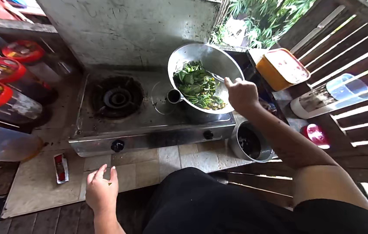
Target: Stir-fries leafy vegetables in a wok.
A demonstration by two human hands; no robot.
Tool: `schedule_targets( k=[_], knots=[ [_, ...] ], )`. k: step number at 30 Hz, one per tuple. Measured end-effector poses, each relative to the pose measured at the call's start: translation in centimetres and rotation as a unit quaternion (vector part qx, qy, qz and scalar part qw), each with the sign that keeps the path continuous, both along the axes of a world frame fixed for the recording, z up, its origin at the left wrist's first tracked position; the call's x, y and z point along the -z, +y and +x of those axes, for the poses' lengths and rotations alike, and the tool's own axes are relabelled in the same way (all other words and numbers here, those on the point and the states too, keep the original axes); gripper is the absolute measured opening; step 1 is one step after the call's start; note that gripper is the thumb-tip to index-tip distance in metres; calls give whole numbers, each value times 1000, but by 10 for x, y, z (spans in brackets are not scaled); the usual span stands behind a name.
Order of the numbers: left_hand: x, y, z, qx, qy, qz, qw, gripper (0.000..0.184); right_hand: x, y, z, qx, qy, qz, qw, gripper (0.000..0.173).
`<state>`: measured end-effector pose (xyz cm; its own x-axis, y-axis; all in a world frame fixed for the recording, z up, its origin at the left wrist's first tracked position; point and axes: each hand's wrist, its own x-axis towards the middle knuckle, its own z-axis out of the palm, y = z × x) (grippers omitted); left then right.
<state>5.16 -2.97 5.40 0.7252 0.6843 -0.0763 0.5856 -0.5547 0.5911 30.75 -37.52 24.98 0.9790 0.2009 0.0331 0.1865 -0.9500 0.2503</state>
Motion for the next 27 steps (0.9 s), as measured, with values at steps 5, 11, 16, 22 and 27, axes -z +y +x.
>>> schedule_targets(
  k=[5, 11, 16, 22, 27],
  knots=[
    [-7, -4, 11, 23, -7, -7, 1000, 36, 9, -4, -57, -26, 17, -19, 999, 57],
    [-6, -2, 7, 27, -11, 1, 1000, 36, 4, -16, -52, 48, 44, -59, 996, 47],
    [0, 2, -1, 21, -11, 11, 1000, 35, -16, -34, -16, 120, 52, -13, 991, 40],
    [-4, -1, 2, 19, 0, 6, 1000, 36, -28, 0, -20, 89, 54, 6, 995, 38],
    [-8, -6, 9, 34, -11, 14, 999, 36, 8, -6, 41, 144, 49, 36, 988, 31]
  ],
)
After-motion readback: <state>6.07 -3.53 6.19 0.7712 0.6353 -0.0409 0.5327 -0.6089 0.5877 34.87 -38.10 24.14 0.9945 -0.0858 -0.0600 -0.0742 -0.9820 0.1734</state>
